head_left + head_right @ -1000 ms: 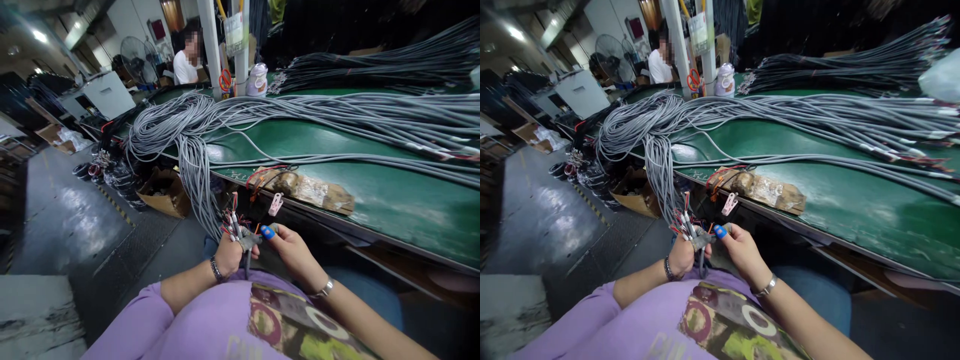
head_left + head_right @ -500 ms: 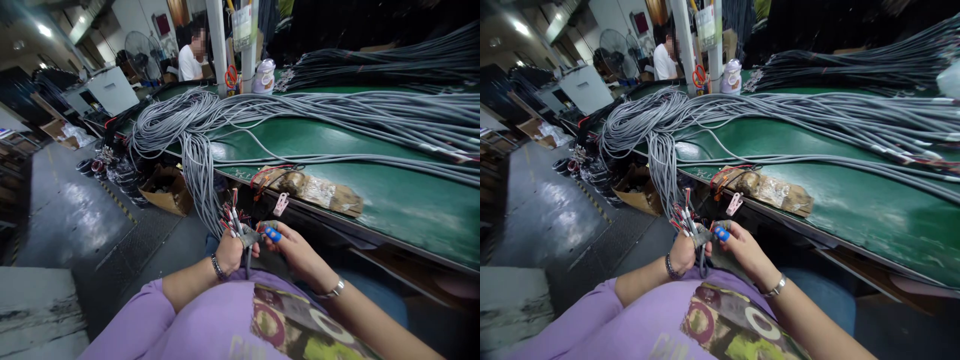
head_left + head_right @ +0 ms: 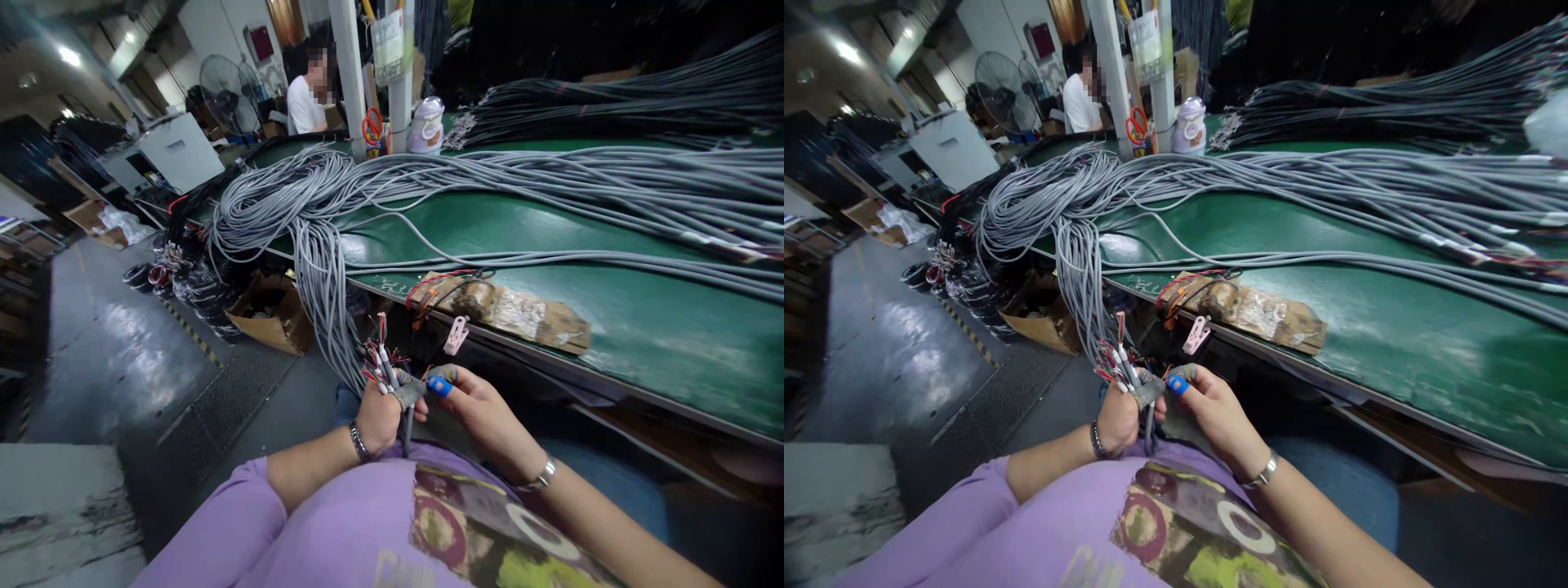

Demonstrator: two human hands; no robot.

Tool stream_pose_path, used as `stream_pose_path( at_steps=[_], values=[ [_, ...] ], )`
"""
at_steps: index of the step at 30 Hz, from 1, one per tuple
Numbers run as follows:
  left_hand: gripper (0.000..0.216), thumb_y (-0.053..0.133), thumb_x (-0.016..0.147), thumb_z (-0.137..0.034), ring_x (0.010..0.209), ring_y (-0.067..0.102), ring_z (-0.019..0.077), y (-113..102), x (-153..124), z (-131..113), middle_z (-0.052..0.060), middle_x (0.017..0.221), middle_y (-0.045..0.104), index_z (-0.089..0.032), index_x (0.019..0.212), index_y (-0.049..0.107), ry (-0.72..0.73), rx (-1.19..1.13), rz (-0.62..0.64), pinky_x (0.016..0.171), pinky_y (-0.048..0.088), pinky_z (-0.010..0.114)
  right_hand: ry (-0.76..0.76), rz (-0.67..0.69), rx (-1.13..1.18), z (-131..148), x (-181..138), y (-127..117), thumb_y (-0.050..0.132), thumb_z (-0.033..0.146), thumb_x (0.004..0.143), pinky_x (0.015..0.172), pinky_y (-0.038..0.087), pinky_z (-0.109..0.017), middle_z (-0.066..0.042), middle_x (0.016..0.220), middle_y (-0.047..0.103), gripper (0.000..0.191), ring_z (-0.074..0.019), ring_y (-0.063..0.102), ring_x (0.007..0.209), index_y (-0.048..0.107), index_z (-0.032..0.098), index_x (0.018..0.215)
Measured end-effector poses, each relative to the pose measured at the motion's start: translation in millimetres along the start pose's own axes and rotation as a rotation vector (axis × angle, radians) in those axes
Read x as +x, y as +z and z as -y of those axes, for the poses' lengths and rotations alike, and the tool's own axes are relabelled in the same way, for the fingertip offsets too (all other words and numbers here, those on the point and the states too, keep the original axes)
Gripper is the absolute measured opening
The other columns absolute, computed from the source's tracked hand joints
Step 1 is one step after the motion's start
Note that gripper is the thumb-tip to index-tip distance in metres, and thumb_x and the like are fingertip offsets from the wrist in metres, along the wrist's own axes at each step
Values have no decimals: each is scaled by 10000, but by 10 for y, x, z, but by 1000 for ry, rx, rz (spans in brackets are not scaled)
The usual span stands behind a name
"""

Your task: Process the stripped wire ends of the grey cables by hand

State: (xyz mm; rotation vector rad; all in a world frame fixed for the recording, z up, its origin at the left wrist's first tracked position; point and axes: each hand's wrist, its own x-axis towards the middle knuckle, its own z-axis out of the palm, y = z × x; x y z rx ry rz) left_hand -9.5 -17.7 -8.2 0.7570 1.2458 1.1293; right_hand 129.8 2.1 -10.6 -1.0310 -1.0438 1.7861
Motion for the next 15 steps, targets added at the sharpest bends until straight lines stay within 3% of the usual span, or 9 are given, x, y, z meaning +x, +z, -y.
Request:
stream_pose_path(
  at_steps=[6, 9, 12, 15],
  values=[
    [403, 754, 612, -497, 395, 479, 92, -17, -24, -22, -7, 447, 531, -147, 573, 559, -41, 97, 223, 434, 409, 225, 52, 41, 58, 41, 10, 99, 724, 454, 694, 499, 414, -307, 28, 481, 573, 269, -161, 531, 434, 581, 226, 694],
    [395, 762, 616, -475, 399, 478, 88, -32, -47, -12, -1, 451, 538, -141, 552, 562, -56, 86, 285, 439, 410, 223, 30, -136, 81, 30, 62, 62, 768, 421, 646, 468, 361, -264, 41, 497, 541, 281, -111, 458, 429, 581, 211, 652],
    [388, 776, 606, -457, 395, 478, 86, -45, -42, -1, -1, 455, 542, -139, 548, 561, -57, 18, 273, 427, 398, 218, -30, -287, 155, 4, 96, -67, 804, 418, 612, 465, 336, -238, 52, 514, 487, 310, -88, 397, 467, 582, 201, 625],
    [386, 789, 584, -452, 371, 464, 87, -55, -9, -6, -7, 446, 540, -142, 572, 559, -56, -49, 183, 396, 377, 217, 6, -198, 258, -24, 50, -170, 773, 533, 630, 531, 418, -261, 10, 626, 549, 375, -114, 469, 550, 618, 195, 682]
  ],
)
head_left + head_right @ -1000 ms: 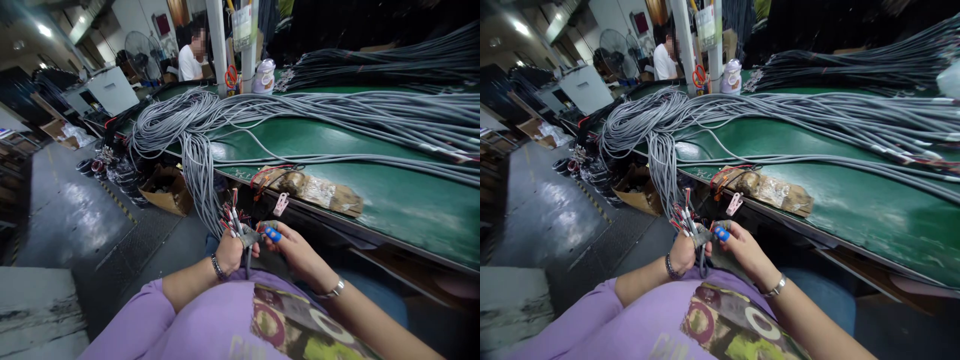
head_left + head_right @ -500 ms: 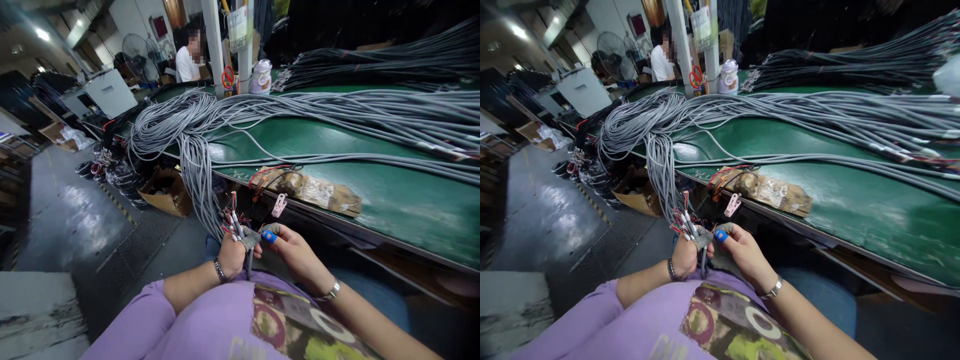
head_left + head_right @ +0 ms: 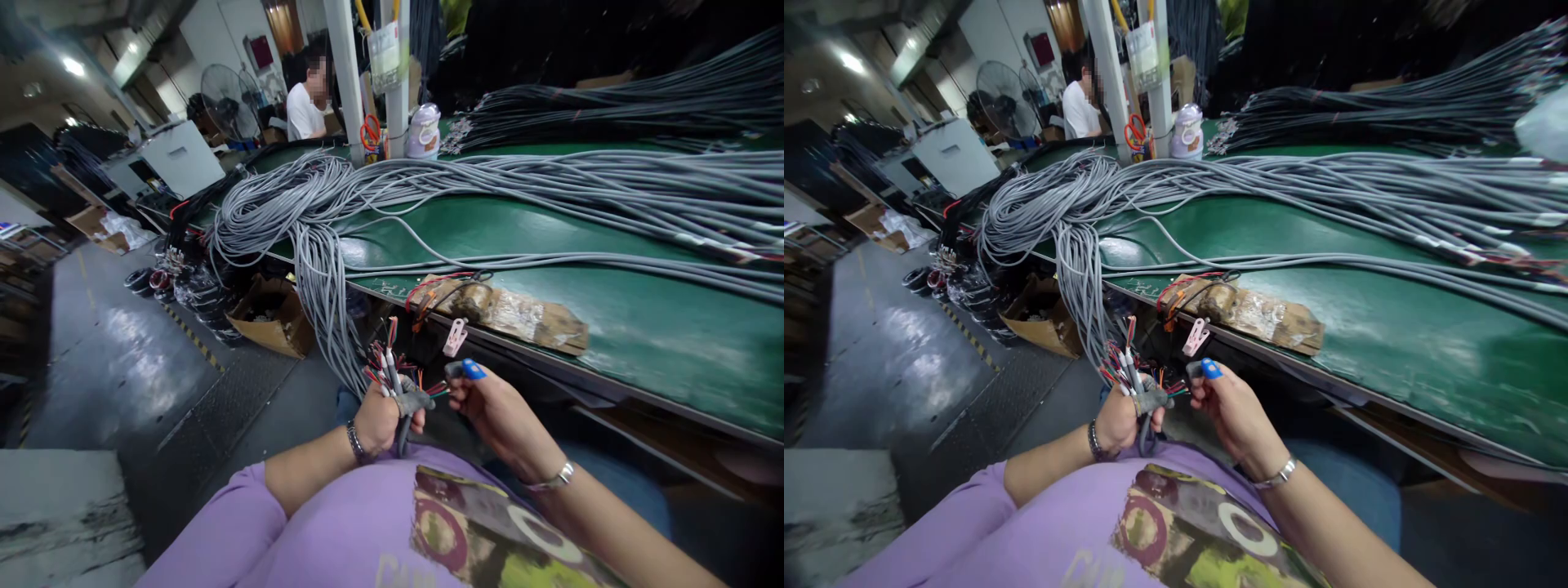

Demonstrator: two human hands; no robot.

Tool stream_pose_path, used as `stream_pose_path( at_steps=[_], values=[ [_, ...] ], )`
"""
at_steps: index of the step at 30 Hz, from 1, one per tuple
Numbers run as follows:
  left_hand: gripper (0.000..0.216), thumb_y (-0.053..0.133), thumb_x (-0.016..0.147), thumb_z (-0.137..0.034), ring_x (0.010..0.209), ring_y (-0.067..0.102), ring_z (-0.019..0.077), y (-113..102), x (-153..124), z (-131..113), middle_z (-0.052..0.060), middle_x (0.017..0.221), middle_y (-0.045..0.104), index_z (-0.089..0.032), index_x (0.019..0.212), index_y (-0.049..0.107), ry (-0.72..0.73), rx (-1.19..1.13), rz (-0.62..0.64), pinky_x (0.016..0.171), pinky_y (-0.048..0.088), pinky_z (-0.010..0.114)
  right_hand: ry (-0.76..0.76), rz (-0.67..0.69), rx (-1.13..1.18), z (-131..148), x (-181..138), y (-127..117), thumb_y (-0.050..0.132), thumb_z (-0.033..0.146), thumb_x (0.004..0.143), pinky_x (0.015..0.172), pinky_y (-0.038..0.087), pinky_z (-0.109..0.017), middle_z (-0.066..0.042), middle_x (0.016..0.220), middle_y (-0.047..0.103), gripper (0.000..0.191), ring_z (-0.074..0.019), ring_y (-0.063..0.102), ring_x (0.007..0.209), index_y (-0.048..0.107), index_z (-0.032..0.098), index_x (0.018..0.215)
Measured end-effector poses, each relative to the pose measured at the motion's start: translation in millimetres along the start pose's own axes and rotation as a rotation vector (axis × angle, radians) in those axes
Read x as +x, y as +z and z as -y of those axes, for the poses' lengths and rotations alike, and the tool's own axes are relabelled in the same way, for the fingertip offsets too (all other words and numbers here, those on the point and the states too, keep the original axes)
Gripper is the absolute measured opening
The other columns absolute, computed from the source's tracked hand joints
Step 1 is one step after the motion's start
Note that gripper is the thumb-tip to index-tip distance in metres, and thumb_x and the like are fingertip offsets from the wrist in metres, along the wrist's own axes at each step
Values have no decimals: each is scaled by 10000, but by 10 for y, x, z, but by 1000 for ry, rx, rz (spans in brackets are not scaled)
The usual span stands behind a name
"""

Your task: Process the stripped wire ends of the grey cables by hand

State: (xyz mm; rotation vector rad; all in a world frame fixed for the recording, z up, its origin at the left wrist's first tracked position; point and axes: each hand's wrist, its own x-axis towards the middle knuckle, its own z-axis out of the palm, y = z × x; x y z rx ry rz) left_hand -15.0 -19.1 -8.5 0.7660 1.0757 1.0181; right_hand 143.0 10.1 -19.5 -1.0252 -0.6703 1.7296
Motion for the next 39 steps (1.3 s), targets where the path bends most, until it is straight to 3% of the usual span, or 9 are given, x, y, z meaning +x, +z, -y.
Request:
stream_pose_path(
  at_steps=[2, 5, 10, 21, 26, 33, 39],
  values=[
    [391, 796, 574, -449, 361, 458, 88, -10, 20, -6, -11, 439, 539, -147, 583, 547, 6, -24, -35, 389, 378, 220, 54, 105, -2, -8, -53, -25, 729, 597, 654, 579, 453, -289, -29, 713, 595, 432, -143, 523, 621, 652, 184, 754],
    [406, 795, 573, -459, 357, 459, 85, -21, 32, -4, -13, 438, 540, -147, 584, 536, -3, -19, -48, 390, 388, 219, 35, 188, -150, -18, -118, 14, 733, 558, 679, 569, 426, -263, -17, 698, 586, 403, -128, 503, 614, 665, 179, 796],
    [409, 793, 577, -462, 367, 469, 83, -26, 16, 13, -16, 447, 547, -144, 589, 537, -2, -5, -61, 394, 406, 212, -44, 159, -393, -15, -122, 101, 783, 515, 617, 524, 369, -249, 18, 593, 538, 376, -114, 434, 553, 621, 184, 689],
    [324, 758, 610, -380, 372, 476, 76, 13, 43, 8, -10, 435, 545, -137, 544, 555, 110, -60, -181, 401, 396, 193, -20, 196, -338, -33, -240, 197, 765, 493, 619, 546, 317, -262, 28, 564, 495, 388, -113, 385, 563, 535, 183, 576],
    [351, 774, 587, -388, 349, 458, 75, -12, 47, -32, -16, 428, 535, -144, 542, 527, 49, -76, -142, 383, 381, 199, -23, 197, -341, -67, -203, 94, 789, 453, 611, 553, 315, -260, 27, 567, 493, 353, -111, 381, 569, 575, 173, 583],
    [371, 807, 540, -399, 340, 442, 75, -79, 81, -66, -24, 429, 531, -141, 603, 549, -29, -94, -79, 357, 361, 197, 64, 117, -63, -8, -118, -61, 770, 489, 656, 585, 423, -256, 22, 623, 528, 335, -108, 449, 581, 627, 194, 724],
    [355, 808, 531, -371, 321, 435, 85, -130, 179, -172, -11, 409, 524, -139, 593, 547, -104, -69, 64, 339, 350, 202, 62, 9, -117, 53, 40, -99, 789, 558, 597, 565, 456, -266, -18, 686, 592, 426, -109, 479, 572, 640, 177, 712]
  ],
)
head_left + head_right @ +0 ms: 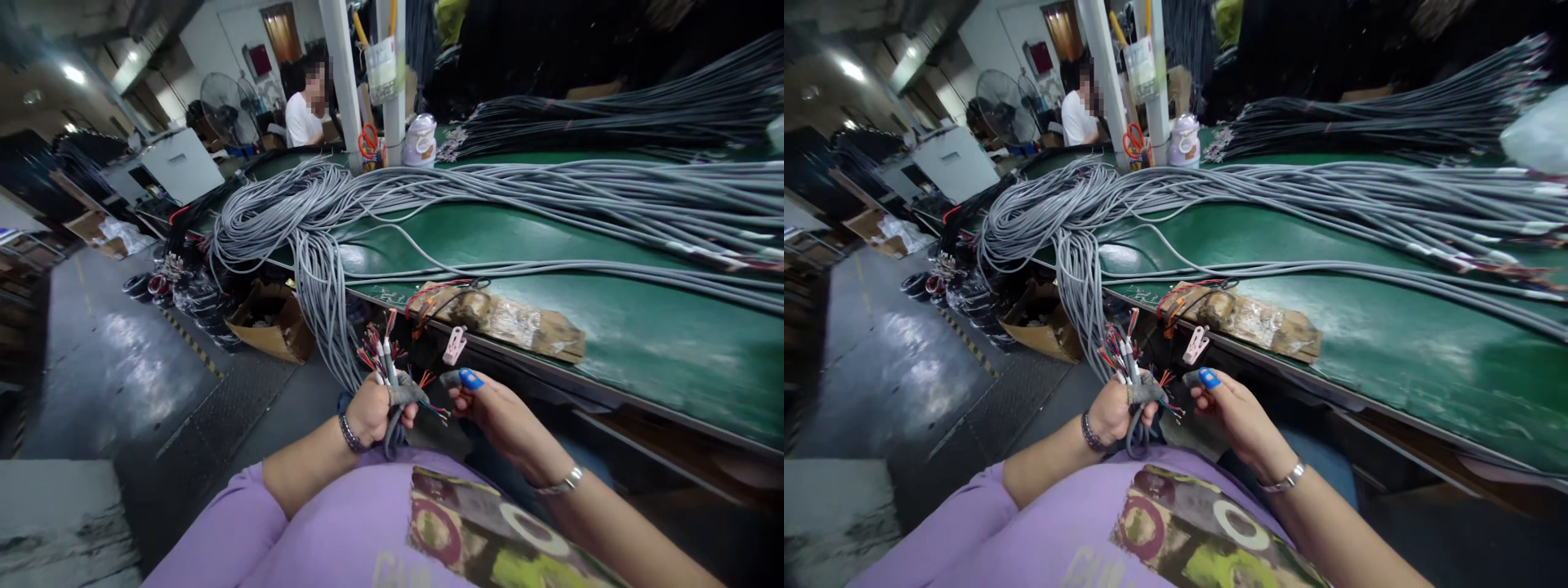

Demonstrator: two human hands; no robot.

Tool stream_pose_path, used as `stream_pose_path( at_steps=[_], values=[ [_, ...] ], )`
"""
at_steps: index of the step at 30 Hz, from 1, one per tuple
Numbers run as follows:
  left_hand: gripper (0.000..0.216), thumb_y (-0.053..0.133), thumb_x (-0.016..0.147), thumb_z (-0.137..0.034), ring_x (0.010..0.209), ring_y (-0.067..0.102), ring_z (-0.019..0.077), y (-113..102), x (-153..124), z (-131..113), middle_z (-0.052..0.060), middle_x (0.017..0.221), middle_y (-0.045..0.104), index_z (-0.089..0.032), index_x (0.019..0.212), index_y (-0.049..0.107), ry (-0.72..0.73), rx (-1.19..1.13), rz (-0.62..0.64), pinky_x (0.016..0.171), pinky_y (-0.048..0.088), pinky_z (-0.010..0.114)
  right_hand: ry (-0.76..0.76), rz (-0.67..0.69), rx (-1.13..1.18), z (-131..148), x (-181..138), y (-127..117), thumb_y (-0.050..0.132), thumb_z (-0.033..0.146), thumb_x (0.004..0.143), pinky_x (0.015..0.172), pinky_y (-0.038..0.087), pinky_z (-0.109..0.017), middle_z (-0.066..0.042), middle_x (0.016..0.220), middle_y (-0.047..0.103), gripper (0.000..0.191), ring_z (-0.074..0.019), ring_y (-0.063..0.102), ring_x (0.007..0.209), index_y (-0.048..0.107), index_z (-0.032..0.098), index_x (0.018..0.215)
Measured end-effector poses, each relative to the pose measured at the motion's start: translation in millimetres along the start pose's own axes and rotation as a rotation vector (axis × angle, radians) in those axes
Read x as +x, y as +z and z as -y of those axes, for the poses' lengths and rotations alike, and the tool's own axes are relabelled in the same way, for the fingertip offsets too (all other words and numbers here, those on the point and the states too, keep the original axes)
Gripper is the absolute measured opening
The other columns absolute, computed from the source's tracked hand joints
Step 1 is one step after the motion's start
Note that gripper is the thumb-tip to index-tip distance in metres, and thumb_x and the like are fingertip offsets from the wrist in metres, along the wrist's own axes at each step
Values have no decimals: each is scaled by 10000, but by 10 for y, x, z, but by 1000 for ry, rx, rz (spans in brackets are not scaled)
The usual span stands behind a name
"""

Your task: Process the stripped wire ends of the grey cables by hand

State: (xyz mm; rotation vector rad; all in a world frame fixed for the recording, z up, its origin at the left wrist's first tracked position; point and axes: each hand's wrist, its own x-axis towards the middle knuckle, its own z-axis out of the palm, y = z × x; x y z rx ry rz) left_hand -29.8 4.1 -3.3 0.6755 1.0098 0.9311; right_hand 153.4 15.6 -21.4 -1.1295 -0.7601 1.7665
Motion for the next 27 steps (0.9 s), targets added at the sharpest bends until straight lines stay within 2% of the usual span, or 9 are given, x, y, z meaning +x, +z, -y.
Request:
stream_pose_path(
  at_steps=[5, 8, 11, 13, 18, 23, 27],
  values=[
    [359, 822, 494, -355, 312, 441, 99, -20, 99, -151, -2, 396, 528, -144, 589, 548, -127, 26, 177, 317, 364, 203, 8, 13, 8, 30, 172, -30, 723, 643, 627, 547, 452, -270, -34, 707, 621, 491, -118, 495, 570, 671, 175, 765],
    [355, 821, 486, -352, 308, 448, 102, -27, 151, -191, -1, 394, 526, -137, 572, 551, -153, 69, 212, 310, 381, 204, 28, 112, -1, 99, 181, -16, 725, 624, 643, 575, 459, -280, -43, 747, 643, 485, -127, 519, 599, 676, 176, 822],
    [338, 809, 490, -350, 310, 465, 105, -22, 175, -191, 12, 411, 547, -119, 578, 578, -180, 134, 226, 318, 406, 208, 39, 240, -85, 168, 135, 17, 758, 587, 626, 591, 445, -277, -49, 738, 643, 468, -128, 522, 614, 678, 157, 791],
    [328, 803, 487, -345, 310, 471, 104, -7, 175, -179, 14, 419, 555, -116, 577, 586, -196, 161, 227, 322, 413, 208, 16, 262, -143, 199, 107, 44, 772, 555, 625, 578, 416, -262, -36, 718, 633, 437, -114, 502, 598, 675, 153, 765],
    [310, 792, 500, -340, 311, 473, 100, 52, 156, -155, 17, 417, 552, -118, 545, 581, -211, 195, 214, 327, 399, 202, -29, 220, -203, 255, 73, 117, 805, 491, 599, 563, 370, -259, -7, 677, 616, 388, -116, 485, 586, 675, 163, 762],
    [335, 800, 500, -360, 318, 471, 98, 79, 127, -163, 18, 416, 543, -119, 531, 570, -209, 204, 203, 336, 393, 210, -69, 188, -202, 261, 46, 138, 804, 426, 594, 611, 401, -281, -1, 660, 623, 295, -137, 506, 606, 676, 179, 693],
    [353, 804, 507, -373, 314, 463, 96, 84, 100, -183, 10, 412, 535, -124, 528, 554, -185, 213, 203, 333, 385, 210, -129, 75, -153, 207, 71, 79, 789, 367, 605, 578, 380, -255, 25, 586, 580, 240, -116, 477, 568, 629, 189, 618]
  ],
)
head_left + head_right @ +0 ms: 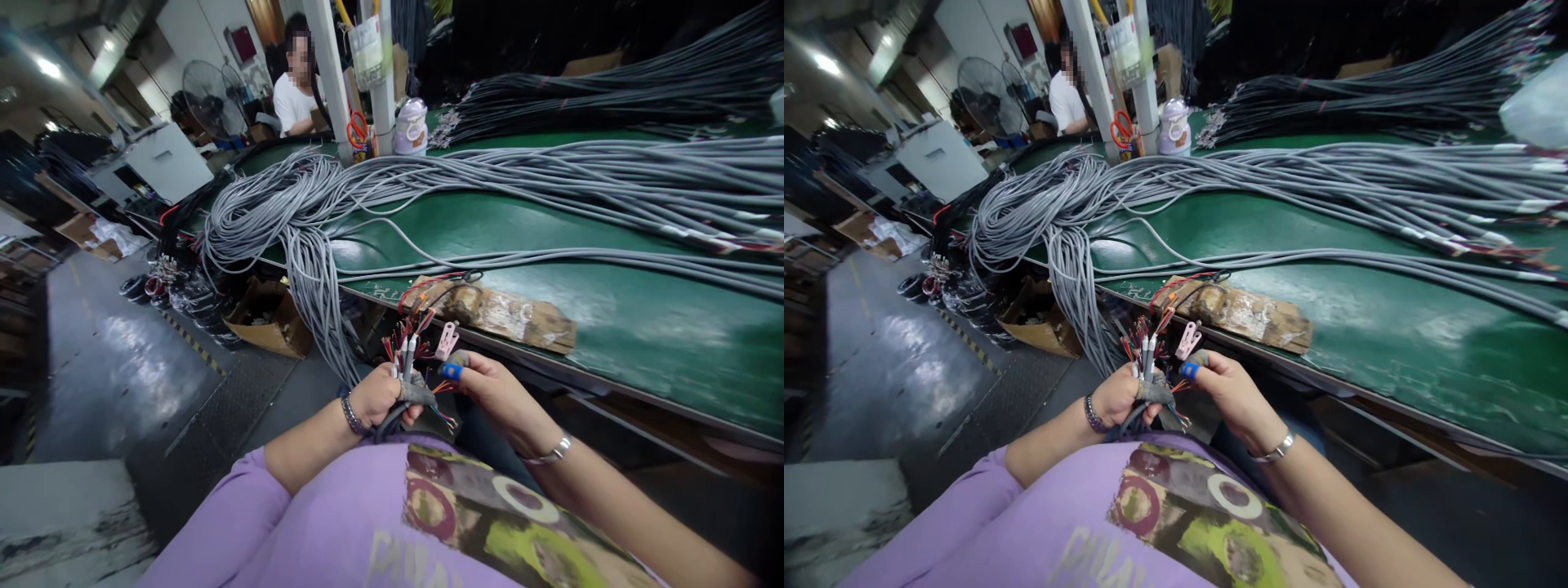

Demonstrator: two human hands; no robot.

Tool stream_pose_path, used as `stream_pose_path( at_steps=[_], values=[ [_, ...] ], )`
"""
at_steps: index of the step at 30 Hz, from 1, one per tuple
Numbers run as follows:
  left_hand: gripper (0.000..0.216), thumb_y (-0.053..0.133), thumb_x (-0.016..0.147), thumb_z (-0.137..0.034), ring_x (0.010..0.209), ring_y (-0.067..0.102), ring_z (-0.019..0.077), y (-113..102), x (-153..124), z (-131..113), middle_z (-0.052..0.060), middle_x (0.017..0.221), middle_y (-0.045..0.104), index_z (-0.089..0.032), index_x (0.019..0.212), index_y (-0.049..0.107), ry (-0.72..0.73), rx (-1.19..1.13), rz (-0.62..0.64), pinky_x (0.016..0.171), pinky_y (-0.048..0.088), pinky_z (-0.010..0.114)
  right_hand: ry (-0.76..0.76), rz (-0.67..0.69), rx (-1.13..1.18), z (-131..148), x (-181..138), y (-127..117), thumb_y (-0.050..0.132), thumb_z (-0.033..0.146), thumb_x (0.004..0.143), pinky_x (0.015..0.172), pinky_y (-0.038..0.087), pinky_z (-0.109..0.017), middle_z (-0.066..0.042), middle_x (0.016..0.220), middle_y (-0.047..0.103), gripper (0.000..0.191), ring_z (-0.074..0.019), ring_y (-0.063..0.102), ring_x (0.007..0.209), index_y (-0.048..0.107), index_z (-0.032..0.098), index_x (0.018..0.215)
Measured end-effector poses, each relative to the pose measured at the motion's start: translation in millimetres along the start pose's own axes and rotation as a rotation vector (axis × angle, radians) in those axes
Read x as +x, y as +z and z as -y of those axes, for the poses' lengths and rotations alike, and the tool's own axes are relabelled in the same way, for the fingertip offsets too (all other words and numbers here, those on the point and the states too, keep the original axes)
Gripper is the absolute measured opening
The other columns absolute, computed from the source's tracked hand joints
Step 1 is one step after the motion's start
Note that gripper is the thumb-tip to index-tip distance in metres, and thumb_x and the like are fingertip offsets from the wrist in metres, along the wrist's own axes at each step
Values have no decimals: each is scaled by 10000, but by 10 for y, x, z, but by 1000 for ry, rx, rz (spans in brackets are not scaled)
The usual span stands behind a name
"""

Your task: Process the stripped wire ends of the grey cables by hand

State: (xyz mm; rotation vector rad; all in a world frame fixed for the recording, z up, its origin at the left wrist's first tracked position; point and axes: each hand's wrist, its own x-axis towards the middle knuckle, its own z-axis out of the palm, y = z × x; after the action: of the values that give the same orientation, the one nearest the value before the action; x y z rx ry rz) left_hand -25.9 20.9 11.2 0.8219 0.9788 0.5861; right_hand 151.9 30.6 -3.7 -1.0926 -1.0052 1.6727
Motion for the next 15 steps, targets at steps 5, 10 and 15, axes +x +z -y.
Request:
stream_pose_path(
  at_steps=[5, 10, 15],
  values=[
    [321, 788, 498, -342, 311, 464, 105, 4, 12, 18, 21, 406, 538, -122, 518, 556, -4, -4, -5, 326, 377, 216, 50, 89, 23, 23, -22, 2, 787, 416, 625, 572, 391, -259, 7, 654, 620, 272, -119, 495, 578, 668, 187, 712],
    [303, 783, 515, -336, 311, 462, 106, 4, 40, 40, 21, 413, 545, -117, 560, 579, -18, 5, -9, 339, 382, 225, 35, 117, -39, 135, -84, 96, 821, 449, 560, 589, 419, -285, -11, 657, 634, 333, -141, 523, 594, 686, 175, 693],
    [340, 796, 507, -370, 306, 460, 97, -5, 14, 1, 13, 414, 541, -120, 552, 570, 11, 9, 0, 328, 373, 210, 155, 111, 108, 45, -73, 113, 812, 412, 571, 501, 388, -256, 30, 523, 524, 321, -108, 464, 496, 585, 186, 588]
  ],
)
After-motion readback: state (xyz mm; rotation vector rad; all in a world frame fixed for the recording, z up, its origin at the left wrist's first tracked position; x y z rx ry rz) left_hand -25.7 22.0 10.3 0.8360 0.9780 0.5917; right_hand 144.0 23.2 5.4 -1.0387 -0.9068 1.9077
